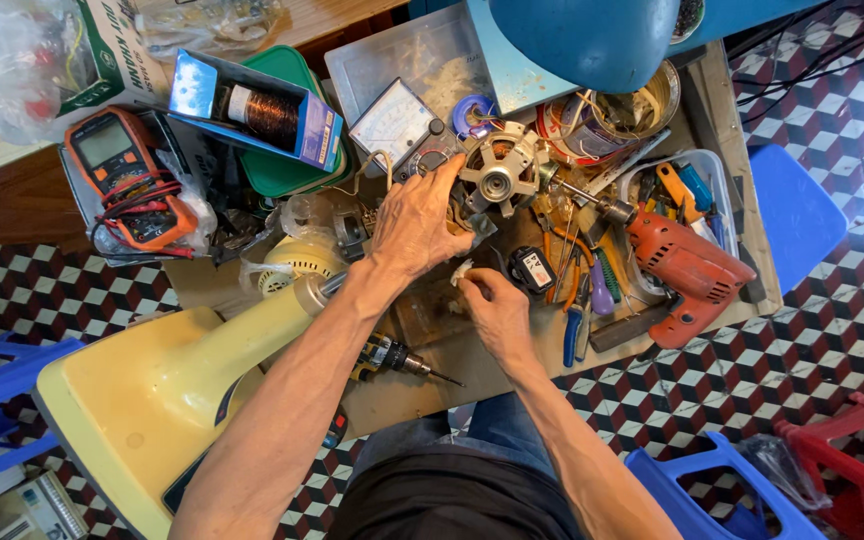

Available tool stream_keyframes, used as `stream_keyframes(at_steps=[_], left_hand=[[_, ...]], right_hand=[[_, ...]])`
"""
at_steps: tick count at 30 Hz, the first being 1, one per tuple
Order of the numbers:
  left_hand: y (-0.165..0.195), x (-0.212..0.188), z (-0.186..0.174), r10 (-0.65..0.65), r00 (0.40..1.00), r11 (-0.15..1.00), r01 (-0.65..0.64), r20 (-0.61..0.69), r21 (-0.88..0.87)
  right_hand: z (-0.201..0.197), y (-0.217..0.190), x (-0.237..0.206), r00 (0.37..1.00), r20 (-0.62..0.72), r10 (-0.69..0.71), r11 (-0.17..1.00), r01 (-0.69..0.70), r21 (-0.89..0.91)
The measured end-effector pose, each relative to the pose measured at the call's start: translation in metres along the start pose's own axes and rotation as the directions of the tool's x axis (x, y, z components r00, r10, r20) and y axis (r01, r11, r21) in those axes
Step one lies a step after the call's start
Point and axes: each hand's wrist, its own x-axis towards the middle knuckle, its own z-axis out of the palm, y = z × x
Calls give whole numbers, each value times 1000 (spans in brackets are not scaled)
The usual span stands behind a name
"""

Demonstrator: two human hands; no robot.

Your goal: The person cleans a small white component with a tissue, then uses a metal tool to scrape and clean the interior of a motor stator. They repeatedly wipe the component and the stator, using a small flashlight to inspect the interior. The person continues to clean and inspect the stator and the white component throughout the clip.

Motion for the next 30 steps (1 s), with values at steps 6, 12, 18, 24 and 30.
stream_keyframes(at_steps=[6,12,18,24,30], left_hand=[[5,-1,0,-16,999,1000,16,-34,-17],[13,-5,0,-22,996,999,25,-81,36],[25,-7,-3,-21,985,996,35,-171,79],[42,-14,-5,25,947,979,42,-321,202],[61,-13,-6,-48,948,955,136,-316,263]], right_hand=[[-53,-38,-25,998,60,-29,804,-13,594],[-75,-49,-15,996,62,-67,828,21,560],[-90,-69,3,996,90,-23,895,-20,445],[-96,-98,20,970,1,-244,969,244,39],[-104,-111,50,956,25,-291,957,291,5]])
